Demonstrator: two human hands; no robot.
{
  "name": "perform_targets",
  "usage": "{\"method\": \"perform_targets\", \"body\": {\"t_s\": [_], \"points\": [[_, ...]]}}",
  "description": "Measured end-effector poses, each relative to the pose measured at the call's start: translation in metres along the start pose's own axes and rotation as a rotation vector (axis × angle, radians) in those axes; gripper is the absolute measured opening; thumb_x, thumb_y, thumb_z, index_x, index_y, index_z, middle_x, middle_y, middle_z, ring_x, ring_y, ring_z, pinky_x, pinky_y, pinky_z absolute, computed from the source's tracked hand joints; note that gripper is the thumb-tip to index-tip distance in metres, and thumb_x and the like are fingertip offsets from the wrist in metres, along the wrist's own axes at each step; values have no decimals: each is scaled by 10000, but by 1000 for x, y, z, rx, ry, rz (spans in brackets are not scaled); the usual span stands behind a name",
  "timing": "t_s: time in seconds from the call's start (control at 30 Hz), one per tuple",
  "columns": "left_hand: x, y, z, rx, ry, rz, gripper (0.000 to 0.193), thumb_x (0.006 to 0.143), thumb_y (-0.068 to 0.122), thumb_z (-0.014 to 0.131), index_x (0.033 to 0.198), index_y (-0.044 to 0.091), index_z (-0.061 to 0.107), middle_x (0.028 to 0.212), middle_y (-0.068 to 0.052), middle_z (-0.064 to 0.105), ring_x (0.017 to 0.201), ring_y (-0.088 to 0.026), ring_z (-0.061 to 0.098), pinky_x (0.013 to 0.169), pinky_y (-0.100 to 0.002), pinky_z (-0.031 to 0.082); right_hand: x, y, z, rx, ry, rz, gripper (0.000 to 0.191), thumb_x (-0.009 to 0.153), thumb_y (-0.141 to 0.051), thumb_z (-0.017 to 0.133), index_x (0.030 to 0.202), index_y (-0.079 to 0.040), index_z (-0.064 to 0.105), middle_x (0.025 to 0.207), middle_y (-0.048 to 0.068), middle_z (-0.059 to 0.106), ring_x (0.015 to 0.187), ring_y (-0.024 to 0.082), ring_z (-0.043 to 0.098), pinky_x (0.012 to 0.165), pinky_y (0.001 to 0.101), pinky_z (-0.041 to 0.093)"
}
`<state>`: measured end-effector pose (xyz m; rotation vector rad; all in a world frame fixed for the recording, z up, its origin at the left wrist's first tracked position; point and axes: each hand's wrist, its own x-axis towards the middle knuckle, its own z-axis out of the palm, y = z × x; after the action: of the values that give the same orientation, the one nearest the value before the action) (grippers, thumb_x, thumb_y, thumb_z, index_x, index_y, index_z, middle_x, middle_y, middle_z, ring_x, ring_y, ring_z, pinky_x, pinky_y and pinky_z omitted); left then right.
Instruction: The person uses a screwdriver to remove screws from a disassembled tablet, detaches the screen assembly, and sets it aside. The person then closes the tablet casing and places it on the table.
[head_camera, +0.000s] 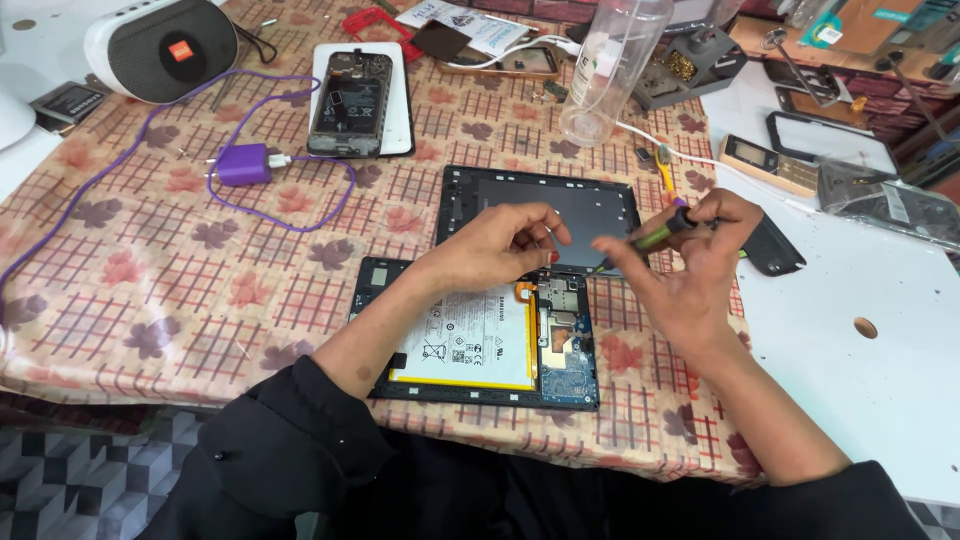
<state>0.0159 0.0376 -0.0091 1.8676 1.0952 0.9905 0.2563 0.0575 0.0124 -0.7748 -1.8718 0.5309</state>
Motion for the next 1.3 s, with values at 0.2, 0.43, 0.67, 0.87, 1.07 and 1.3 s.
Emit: {"method": "perform_targets", "body": {"t_s": [0.2,0.43,0.67,0.87,1.07,1.3], "points": [[-2,1,-1,7,-6,-3,230,898,27,672,1128,27,657,948,-85,745,919,-160,723,804,-314,572,-2,2,-4,441,-381,-146,482,1030,136,528,1303,-142,242,1231,224,663,1183,285,701,968,352,605],[-2,-2,-1,-6,-22,1,228,900,18,652,1127,13,667,949,-102,756,887,-191,724,800,-329,585,-10,2,9,120,-310,-175,563,1013,113,536,1413,-69,185,1170,199,647,1112,267,713,954,353,615],[-1,-1,0,19,-11,-6,216,918,48,664,1132,27,658,958,-80,741,928,-150,736,817,-309,596,0,-10,6,143,-329,-194,606,971,57,586,1386,-113,178,1179,233,616,1110,283,696,964,362,566],[-4,-2,-1,-1,-8,4,205,915,34,671,1120,24,666,937,-72,728,926,-148,724,826,-315,589,8,-6,0,-87,-250,-68,708,968,37,718,1392,-107,170,944,180,695,915,273,770,850,361,619],[-4,-1,-3,4,-14,-31,209,918,35,667,1128,32,661,948,-64,724,898,-151,702,808,-322,579,9,-6,-4,66,-283,-57,668,932,51,699,1325,-86,177,1065,213,702,1040,256,752,917,355,623],[-2,1,-1,14,-6,-19,185,931,50,668,1116,37,668,936,-65,738,905,-158,720,831,-322,586,3,-5,1,407,-415,3,516,920,72,542,1253,-79,177,1157,238,678,1146,254,720,973,365,605]]}}
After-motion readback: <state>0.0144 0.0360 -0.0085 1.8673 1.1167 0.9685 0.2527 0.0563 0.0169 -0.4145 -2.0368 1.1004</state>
